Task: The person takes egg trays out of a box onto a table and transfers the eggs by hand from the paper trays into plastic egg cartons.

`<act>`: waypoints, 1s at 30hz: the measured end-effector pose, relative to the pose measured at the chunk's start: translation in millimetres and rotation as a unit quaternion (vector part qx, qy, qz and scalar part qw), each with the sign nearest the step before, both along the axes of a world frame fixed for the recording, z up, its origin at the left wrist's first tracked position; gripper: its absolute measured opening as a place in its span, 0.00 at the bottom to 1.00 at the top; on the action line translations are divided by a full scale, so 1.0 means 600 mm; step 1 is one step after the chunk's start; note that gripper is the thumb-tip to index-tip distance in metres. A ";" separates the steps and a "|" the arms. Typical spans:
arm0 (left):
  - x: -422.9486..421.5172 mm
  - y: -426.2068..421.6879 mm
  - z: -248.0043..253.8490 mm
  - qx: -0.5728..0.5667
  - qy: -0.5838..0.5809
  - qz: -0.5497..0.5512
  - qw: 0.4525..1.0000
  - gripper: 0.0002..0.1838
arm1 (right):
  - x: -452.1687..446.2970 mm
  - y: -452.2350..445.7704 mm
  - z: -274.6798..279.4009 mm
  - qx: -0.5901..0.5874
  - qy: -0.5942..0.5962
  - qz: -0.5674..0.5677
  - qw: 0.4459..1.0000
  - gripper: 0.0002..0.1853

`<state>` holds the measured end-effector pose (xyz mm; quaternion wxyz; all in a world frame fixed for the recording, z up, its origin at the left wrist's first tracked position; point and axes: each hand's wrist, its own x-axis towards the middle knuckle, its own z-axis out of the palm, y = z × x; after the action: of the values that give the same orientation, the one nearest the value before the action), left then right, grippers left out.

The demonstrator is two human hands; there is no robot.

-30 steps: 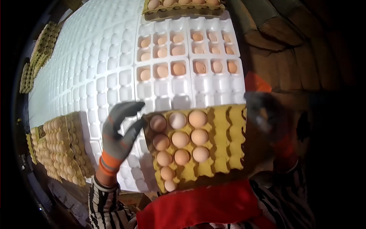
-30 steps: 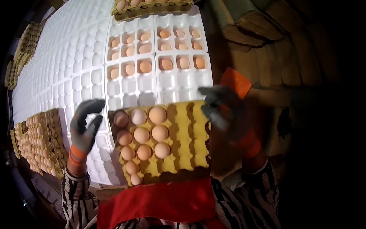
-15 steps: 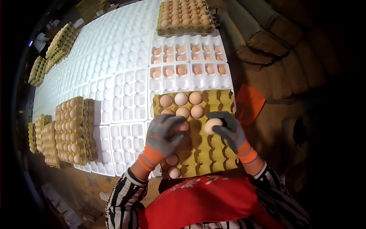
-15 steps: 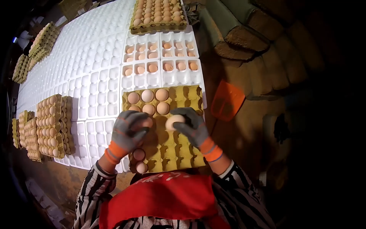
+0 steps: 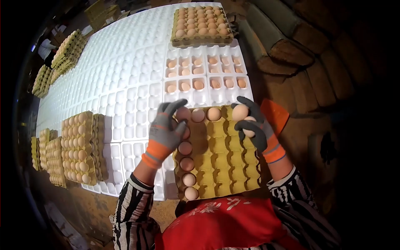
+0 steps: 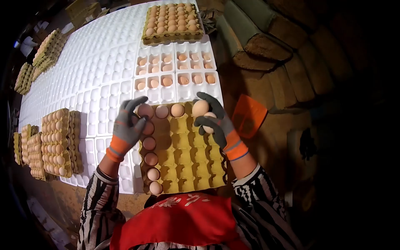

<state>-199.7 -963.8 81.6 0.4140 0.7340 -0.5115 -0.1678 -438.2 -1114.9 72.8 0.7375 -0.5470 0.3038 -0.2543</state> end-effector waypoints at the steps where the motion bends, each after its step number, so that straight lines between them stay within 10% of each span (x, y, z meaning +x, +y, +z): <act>1: 0.012 -0.009 -0.003 -0.027 -0.034 0.008 0.999 0.26 | 0.005 -0.013 -0.006 -0.079 0.034 0.031 0.996 0.31; 3: 0.020 -0.033 -0.007 0.017 -0.127 -0.040 0.991 0.23 | 0.031 -0.031 -0.007 -0.315 0.144 0.081 0.935 0.28; 5: 0.014 -0.061 -0.020 0.076 -0.249 -0.113 0.959 0.21 | 0.075 -0.027 0.029 -0.539 0.345 0.133 0.756 0.29; 7: -0.018 -0.088 -0.005 0.223 -0.325 -0.108 0.913 0.23 | 0.111 -0.021 0.032 -0.593 0.461 0.188 0.634 0.29; 10: -0.039 -0.112 -0.009 0.265 -0.390 -0.107 0.876 0.26 | 0.133 -0.035 0.024 -0.575 0.497 0.245 0.602 0.28; 14: 0.035 -0.110 -0.008 0.144 -0.226 -0.104 0.958 0.26 | 0.084 -0.138 -0.017 -0.232 0.171 0.098 0.952 0.26; 21: 0.090 -0.246 -0.087 0.128 -0.163 -0.127 0.970 0.24 | 0.142 -0.212 -0.080 -0.518 0.472 0.174 0.692 0.34; 23: 0.112 -0.253 -0.119 0.197 -0.130 -0.160 0.958 0.18 | 0.136 -0.238 -0.109 -0.459 0.396 0.197 0.771 0.28; 26: 0.156 -0.234 -0.155 0.073 -0.018 -0.168 0.983 0.17 | 0.107 -0.267 -0.094 -0.028 0.188 0.149 0.970 0.18; 30: 0.161 -0.184 -0.183 0.127 0.322 -0.076 0.935 0.19 | 0.072 -0.291 -0.133 -0.025 0.187 0.155 0.970 0.21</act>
<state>-103.1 -1074.2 -28.4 0.4460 0.6461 -0.3797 -0.4893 -395.2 -1289.7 -6.9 0.6839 -0.6437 0.3413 -0.0374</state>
